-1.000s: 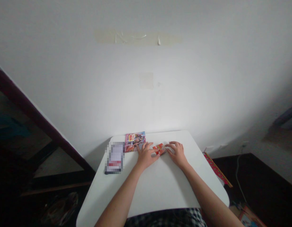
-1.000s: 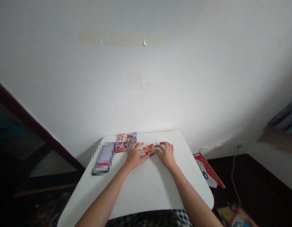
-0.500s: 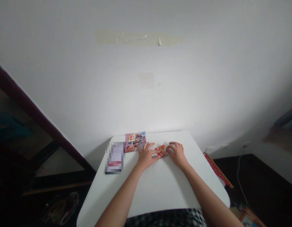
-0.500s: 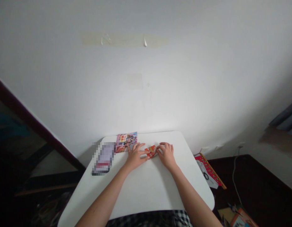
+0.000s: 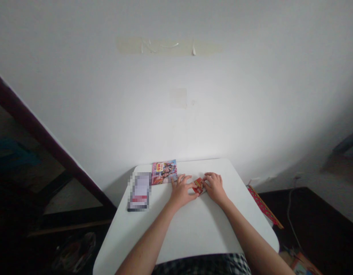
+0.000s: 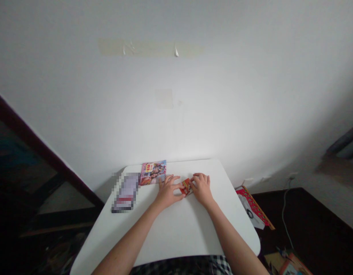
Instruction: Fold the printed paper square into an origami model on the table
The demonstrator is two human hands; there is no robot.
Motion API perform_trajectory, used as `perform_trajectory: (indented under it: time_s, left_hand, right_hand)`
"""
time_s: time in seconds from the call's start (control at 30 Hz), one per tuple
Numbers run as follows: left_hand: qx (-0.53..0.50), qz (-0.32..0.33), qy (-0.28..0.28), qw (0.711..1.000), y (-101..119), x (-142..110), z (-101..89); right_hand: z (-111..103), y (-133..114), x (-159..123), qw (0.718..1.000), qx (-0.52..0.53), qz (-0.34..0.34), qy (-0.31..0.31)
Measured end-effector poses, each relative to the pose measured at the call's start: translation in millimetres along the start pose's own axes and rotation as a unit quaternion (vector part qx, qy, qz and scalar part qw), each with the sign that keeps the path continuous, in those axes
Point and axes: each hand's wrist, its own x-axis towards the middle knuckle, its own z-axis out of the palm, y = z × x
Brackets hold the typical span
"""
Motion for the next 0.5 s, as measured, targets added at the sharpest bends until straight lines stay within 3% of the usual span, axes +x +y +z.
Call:
perform_trajectory:
  time_s: [0.5]
  left_hand:
    - [-0.008,-0.01,-0.002,1.0,3.2,0.6,3.5]
  right_hand:
    - [-6.5,-17.6,-0.8,0.996,-0.078,0.036,-0.011]
